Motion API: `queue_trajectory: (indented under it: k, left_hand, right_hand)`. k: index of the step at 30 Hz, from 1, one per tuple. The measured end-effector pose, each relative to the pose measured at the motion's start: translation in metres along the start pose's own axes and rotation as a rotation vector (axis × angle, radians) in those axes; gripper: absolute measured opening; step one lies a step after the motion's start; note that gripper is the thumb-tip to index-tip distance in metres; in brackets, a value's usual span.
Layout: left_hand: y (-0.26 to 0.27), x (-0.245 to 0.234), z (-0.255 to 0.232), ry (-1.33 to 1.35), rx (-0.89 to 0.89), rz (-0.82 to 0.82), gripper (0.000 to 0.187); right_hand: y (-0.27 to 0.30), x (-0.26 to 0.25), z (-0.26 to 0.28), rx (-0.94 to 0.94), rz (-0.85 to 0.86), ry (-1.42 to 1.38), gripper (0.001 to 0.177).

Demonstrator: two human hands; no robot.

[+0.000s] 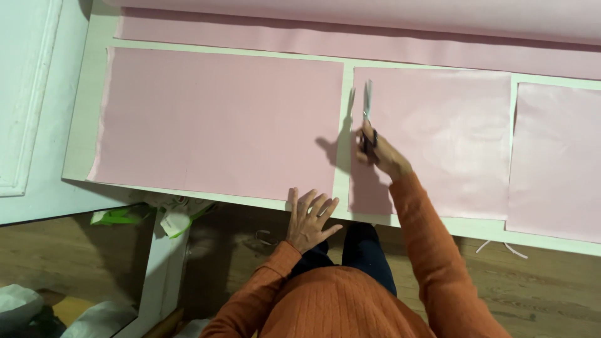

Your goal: Cutting several rectangular pieces from a large roll of pink fabric using scissors on a workshop table.

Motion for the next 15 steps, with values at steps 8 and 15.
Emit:
queue_trajectory:
  k: [8,15]
  left_hand:
    - [-0.055,0.008,-0.038,0.306,0.047,0.147,0.066]
    - [-0.087,0.052,-0.033,0.120,-0.244,0.388,0.078]
  right_hand:
    - [0.129,-0.097,-0.064,-0.225,-0.421,0.252,0.050]
    - [0.190,-0.250,-0.103,0.014,-1.161,0.735,0.067]
Point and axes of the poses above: each hand's wrist, its own y-axis away from the middle knuckle, its own x-axis out of the palm, z = x × y, the point moved 3 cm from there along -y, towards the middle knuckle, and after that the axes turned 8 degrees about y, right-handed, at the moved point
